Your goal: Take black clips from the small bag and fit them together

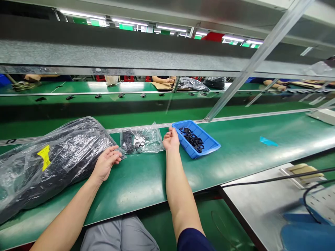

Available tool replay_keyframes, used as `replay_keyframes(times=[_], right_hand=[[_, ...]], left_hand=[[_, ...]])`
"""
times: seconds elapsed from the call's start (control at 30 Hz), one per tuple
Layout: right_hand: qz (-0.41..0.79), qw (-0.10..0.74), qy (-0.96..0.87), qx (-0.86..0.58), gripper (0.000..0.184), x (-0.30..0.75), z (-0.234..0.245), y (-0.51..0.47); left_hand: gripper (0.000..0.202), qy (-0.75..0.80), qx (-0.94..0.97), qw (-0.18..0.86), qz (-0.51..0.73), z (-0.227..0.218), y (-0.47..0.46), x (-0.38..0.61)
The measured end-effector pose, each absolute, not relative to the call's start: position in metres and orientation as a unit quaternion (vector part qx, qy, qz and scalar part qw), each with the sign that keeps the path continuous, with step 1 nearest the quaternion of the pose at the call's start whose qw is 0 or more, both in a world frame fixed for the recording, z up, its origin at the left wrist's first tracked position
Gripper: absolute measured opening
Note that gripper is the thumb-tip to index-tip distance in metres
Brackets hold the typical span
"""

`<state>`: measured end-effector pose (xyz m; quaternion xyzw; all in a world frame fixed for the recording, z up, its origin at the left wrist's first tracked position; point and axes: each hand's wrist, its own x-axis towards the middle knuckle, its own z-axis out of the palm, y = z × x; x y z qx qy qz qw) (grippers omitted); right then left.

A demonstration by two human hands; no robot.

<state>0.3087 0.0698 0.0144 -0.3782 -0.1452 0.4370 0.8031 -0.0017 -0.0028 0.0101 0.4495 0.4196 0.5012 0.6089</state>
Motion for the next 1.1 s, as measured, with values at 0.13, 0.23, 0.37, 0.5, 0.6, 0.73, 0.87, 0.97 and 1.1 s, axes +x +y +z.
replay_keyframes(times=[0.13,0.23,0.37,0.5,0.6,0.73,0.87,0.97,1.1], right_hand=[[0.428,0.682,-0.3,-0.511,0.013,0.277,0.008,0.065],[0.271,0.472,-0.526,-0.654,0.007,0.266,0.008,0.056],[0.189,0.232,-0.705,-0.643,0.023,0.26,0.005,0.051],[0.142,0.187,-0.796,-0.559,0.032,0.255,-0.006,0.058],[0.111,0.215,-0.805,-0.541,0.034,0.252,-0.013,0.063],[0.112,0.181,-0.802,-0.558,0.03,0.25,-0.018,0.065],[0.083,0.164,-0.768,-0.614,0.02,0.245,-0.017,0.064],[0.065,0.162,-0.746,-0.643,0.021,0.242,-0.013,0.062],[0.037,0.189,-0.71,-0.677,0.023,0.24,-0.003,0.057]], left_hand=[[0.05,0.419,0.444,0.605,0.511,0.012,-0.003,-0.002],[0.049,0.421,0.442,0.604,0.512,0.012,-0.004,-0.001],[0.047,0.423,0.449,0.603,0.506,0.012,-0.004,0.0],[0.046,0.417,0.453,0.604,0.505,0.013,-0.005,0.001],[0.046,0.418,0.458,0.604,0.5,0.013,-0.006,0.001],[0.045,0.426,0.456,0.601,0.499,0.014,-0.006,0.003],[0.044,0.424,0.451,0.605,0.501,0.013,-0.006,0.003],[0.042,0.427,0.45,0.604,0.5,0.012,-0.006,0.003],[0.04,0.431,0.45,0.598,0.504,0.01,-0.005,0.003]])
